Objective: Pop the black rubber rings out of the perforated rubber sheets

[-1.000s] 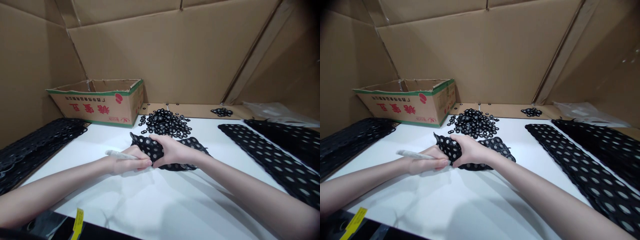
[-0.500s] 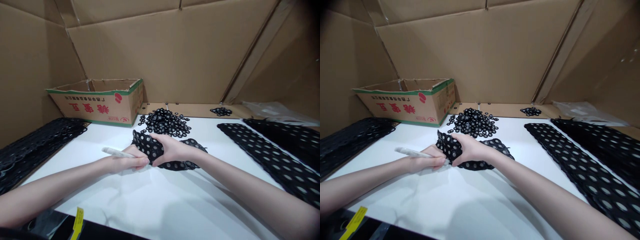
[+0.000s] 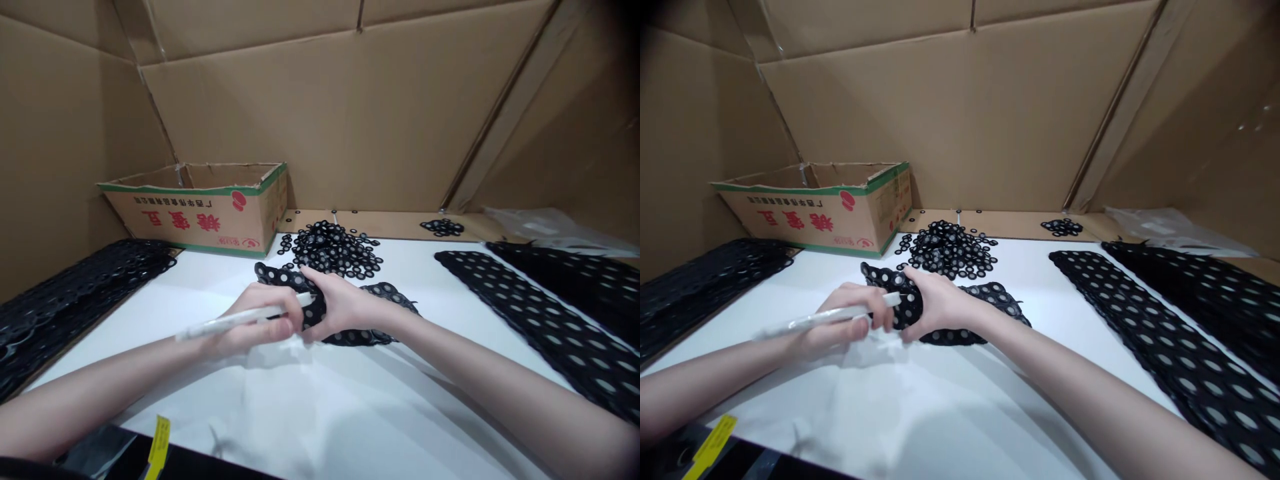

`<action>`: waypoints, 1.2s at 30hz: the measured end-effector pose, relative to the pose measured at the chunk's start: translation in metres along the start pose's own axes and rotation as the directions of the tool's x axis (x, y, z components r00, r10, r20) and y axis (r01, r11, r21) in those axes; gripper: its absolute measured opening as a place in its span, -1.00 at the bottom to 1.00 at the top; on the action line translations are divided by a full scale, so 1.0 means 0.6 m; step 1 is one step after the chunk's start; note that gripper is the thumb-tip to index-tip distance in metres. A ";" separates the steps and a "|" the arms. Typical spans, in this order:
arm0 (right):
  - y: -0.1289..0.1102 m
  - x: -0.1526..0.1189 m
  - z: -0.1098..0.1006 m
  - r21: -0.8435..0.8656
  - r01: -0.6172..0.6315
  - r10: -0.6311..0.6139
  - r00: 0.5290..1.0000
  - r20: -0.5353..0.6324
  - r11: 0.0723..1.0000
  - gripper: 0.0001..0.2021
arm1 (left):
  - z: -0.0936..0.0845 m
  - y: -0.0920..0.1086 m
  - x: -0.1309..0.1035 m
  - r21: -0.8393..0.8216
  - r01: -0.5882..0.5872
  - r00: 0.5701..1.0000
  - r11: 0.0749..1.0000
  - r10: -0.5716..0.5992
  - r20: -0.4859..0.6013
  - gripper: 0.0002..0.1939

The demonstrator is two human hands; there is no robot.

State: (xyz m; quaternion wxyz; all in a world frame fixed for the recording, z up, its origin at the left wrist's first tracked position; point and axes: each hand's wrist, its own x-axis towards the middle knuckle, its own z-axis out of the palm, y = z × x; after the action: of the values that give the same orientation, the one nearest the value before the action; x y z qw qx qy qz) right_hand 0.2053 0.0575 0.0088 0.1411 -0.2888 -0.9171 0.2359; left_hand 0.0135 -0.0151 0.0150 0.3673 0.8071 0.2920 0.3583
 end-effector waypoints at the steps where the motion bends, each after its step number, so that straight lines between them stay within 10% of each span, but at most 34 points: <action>1: 0.001 0.000 0.000 -0.003 0.003 -0.003 1.000 -0.001 1.000 -0.39 | 0.004 0.002 0.000 0.032 -0.049 0.999 0.998 0.050 -0.009 -0.60; 10: 0.001 0.001 0.003 0.007 -0.015 0.015 1.000 0.012 1.000 -0.37 | 0.009 -0.004 -0.002 0.192 -0.160 0.986 0.968 0.148 0.073 -0.66; 18: -0.002 -0.001 0.002 0.051 -0.003 0.003 1.000 0.001 0.999 -0.53 | 0.001 -0.003 -0.006 0.261 -0.031 0.990 0.965 0.064 -0.122 -0.57; 25: 0.002 -0.005 -0.009 0.197 0.047 -0.049 0.999 0.006 0.979 -0.65 | -0.047 -0.046 0.006 0.349 0.202 0.883 0.915 -0.016 -0.470 -0.66; 36: 0.014 -0.002 -0.010 0.124 0.041 -0.037 0.999 -0.031 0.991 -0.61 | -0.056 -0.082 0.018 0.087 0.203 0.942 0.975 -0.170 -0.289 -0.67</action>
State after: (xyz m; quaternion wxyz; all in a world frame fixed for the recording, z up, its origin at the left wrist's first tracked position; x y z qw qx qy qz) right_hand 0.2125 0.0650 0.0095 0.1766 -0.2648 -0.9039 0.2858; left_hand -0.0169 0.0332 -0.0046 0.3074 0.7368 0.4365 0.4148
